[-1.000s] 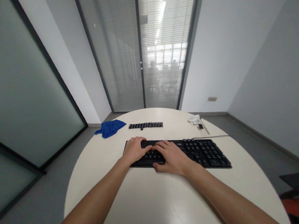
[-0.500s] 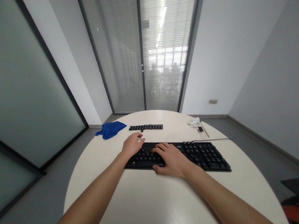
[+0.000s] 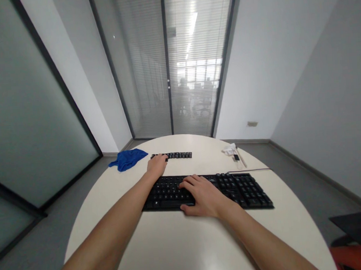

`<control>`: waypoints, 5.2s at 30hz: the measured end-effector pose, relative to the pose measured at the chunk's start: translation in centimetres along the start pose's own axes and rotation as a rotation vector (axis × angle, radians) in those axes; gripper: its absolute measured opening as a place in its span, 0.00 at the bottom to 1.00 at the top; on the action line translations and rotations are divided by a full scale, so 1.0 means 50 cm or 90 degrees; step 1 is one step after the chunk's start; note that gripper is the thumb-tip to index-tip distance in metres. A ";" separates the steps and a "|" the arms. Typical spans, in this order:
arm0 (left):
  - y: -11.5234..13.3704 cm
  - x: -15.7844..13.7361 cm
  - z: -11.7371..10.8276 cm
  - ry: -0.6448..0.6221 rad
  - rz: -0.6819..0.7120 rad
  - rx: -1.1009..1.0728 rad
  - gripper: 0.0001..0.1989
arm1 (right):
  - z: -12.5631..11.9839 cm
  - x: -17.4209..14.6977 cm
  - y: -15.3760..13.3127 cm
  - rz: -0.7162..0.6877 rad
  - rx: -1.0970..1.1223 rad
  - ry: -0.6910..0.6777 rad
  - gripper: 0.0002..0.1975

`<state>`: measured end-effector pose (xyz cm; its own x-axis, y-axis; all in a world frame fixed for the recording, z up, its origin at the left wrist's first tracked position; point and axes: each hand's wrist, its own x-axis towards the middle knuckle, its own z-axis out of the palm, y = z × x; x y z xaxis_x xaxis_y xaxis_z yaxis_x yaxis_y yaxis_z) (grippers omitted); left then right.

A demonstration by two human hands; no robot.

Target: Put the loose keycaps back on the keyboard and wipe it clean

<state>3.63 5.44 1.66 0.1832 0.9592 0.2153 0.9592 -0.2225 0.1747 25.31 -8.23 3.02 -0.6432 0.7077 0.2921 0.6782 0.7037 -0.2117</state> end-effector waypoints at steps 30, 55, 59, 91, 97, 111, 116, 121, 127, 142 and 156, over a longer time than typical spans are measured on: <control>-0.002 -0.196 -0.047 -0.008 0.249 -0.313 0.06 | 0.002 0.004 0.004 -0.008 0.022 0.001 0.26; -0.003 -0.203 -0.070 -0.022 0.318 -0.240 0.08 | 0.006 0.004 -0.008 -0.025 0.028 0.001 0.32; 0.001 -0.204 -0.077 -0.024 0.350 -0.223 0.09 | 0.004 0.006 -0.017 -0.012 0.019 -0.004 0.30; 0.027 -0.235 -0.037 -0.099 0.255 -0.101 0.36 | 0.015 -0.023 0.034 0.110 -0.011 -0.057 0.51; 0.014 -0.226 -0.033 -0.104 0.223 -0.067 0.40 | 0.039 -0.013 0.022 0.125 -0.024 -0.033 0.50; 0.013 -0.226 -0.020 -0.082 0.204 -0.065 0.39 | 0.029 -0.013 0.028 0.146 -0.028 -0.075 0.55; 0.029 -0.232 -0.024 -0.083 0.205 -0.087 0.38 | 0.011 -0.020 0.035 0.157 -0.024 -0.086 0.54; 0.052 -0.233 -0.034 -0.058 0.214 -0.203 0.30 | -0.014 -0.030 0.044 0.148 -0.013 -0.037 0.40; -0.015 -0.179 -0.040 0.167 0.107 -0.286 0.13 | -0.013 -0.015 0.046 0.144 -0.023 0.045 0.19; -0.152 -0.096 0.046 0.183 -0.092 -0.211 0.20 | 0.007 -0.007 0.038 0.077 0.001 0.042 0.17; -0.139 -0.004 0.028 0.119 -0.139 -0.034 0.19 | 0.001 -0.007 0.034 0.082 -0.001 0.042 0.17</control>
<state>-2.76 7.02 -0.94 -0.0738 0.9378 0.3392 0.9581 -0.0277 0.2850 26.69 -7.27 2.51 -0.5265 0.7862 0.3236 0.7536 0.6077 -0.2505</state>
